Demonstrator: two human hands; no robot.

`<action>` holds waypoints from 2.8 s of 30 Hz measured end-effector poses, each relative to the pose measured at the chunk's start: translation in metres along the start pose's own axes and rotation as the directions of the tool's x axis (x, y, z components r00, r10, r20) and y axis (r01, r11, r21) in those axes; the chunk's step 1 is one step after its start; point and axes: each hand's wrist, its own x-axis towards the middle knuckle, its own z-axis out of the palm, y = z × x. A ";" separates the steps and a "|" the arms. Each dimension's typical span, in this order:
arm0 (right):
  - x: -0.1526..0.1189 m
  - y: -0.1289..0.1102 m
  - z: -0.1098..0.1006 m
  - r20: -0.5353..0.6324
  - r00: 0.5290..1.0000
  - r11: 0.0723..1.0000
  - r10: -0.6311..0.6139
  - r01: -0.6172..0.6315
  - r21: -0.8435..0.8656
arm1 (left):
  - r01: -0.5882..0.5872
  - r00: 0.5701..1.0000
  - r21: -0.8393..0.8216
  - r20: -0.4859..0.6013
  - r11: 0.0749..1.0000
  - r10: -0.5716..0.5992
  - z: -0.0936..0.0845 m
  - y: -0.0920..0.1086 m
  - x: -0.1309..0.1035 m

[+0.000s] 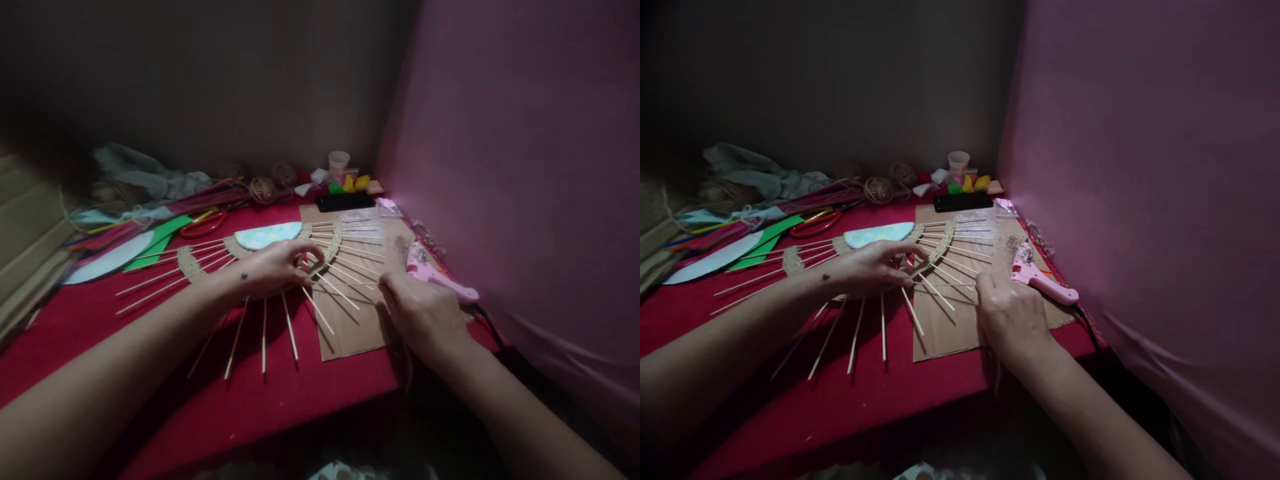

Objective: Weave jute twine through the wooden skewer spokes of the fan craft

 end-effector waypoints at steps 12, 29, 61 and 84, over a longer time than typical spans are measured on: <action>0.074 -0.012 0.002 0.301 0.954 1.000 -0.005 0.012 -0.021 | -0.013 0.999 0.139 0.046 0.990 0.006 -0.010 -0.013 -0.030; 0.073 -0.017 0.037 0.234 0.970 0.993 -0.059 0.034 0.112 | -0.030 0.996 0.206 0.090 0.978 0.012 -0.008 -0.015 -0.060; 0.066 -0.019 0.025 0.302 0.953 0.932 -0.023 -0.088 0.350 | -0.223 0.930 0.521 -0.141 0.824 0.341 0.027 -0.023 -0.048; -0.012 -0.024 0.014 0.000 0.991 0.899 -0.132 0.120 0.421 | -0.372 0.831 0.748 0.005 0.549 0.556 0.027 -0.031 -0.050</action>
